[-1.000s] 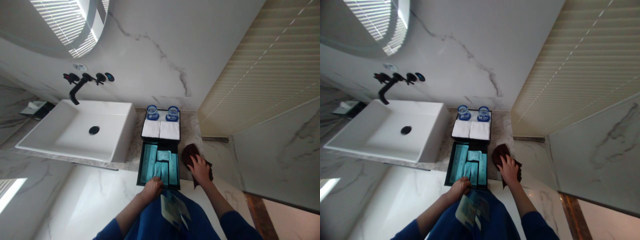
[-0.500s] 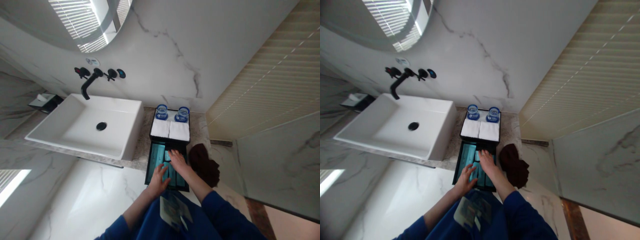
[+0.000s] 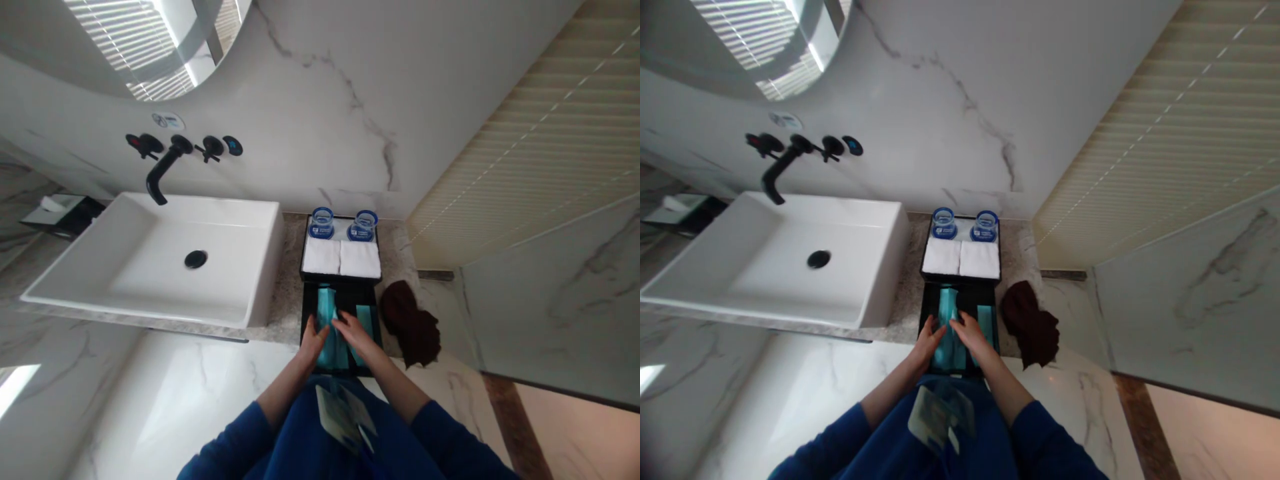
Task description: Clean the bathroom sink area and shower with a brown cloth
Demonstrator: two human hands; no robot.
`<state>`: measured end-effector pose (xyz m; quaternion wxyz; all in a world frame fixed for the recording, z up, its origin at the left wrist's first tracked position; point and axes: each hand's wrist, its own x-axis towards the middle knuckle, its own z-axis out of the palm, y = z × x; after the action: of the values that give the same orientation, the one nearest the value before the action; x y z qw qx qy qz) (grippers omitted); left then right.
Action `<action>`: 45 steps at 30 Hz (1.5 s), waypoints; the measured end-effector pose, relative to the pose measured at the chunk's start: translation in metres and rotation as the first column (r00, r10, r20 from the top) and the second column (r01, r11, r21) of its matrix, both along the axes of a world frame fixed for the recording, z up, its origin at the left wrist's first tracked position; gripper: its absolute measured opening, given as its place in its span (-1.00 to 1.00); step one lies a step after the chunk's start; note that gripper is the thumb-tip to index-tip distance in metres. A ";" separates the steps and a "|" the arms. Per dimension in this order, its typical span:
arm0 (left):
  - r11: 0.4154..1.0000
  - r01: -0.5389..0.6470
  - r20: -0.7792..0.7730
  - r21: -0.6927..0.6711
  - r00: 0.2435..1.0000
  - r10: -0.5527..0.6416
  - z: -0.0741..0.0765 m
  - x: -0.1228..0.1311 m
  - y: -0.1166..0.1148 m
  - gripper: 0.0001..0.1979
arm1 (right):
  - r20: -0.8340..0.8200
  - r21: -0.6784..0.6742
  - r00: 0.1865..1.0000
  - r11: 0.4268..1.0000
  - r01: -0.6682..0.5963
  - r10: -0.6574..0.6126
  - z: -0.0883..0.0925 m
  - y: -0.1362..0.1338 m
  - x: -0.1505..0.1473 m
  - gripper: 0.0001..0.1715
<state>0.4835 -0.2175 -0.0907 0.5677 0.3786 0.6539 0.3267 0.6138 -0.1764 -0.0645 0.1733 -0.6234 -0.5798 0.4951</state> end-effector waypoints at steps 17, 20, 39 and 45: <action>0.951 -0.286 0.484 -0.116 0.820 0.306 0.099 -0.021 -0.023 -0.47 | 0.102 0.418 0.933 0.837 -0.354 0.344 0.049 -0.061 -0.014 -0.10; 0.953 -0.292 0.367 -0.077 0.880 0.300 0.103 -0.040 -0.022 -0.49 | 0.358 0.245 0.889 0.890 -0.384 0.285 0.059 -0.051 0.008 -0.14; 0.937 -0.109 -0.424 0.331 0.870 0.251 0.012 -0.102 0.028 -0.29 | 0.704 0.154 0.674 0.877 -0.455 0.226 0.003 -0.030 0.022 -0.29; 0.913 -0.142 -0.313 0.383 0.909 0.273 0.024 -0.101 -0.002 -0.27 | 0.574 0.247 0.809 0.916 -0.317 0.125 -0.008 -0.026 0.032 -0.34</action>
<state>0.3824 -0.2199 -0.0663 0.3225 0.4543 0.7147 0.4229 0.6456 -0.2021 -0.0722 0.0428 -0.6274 -0.7490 0.2088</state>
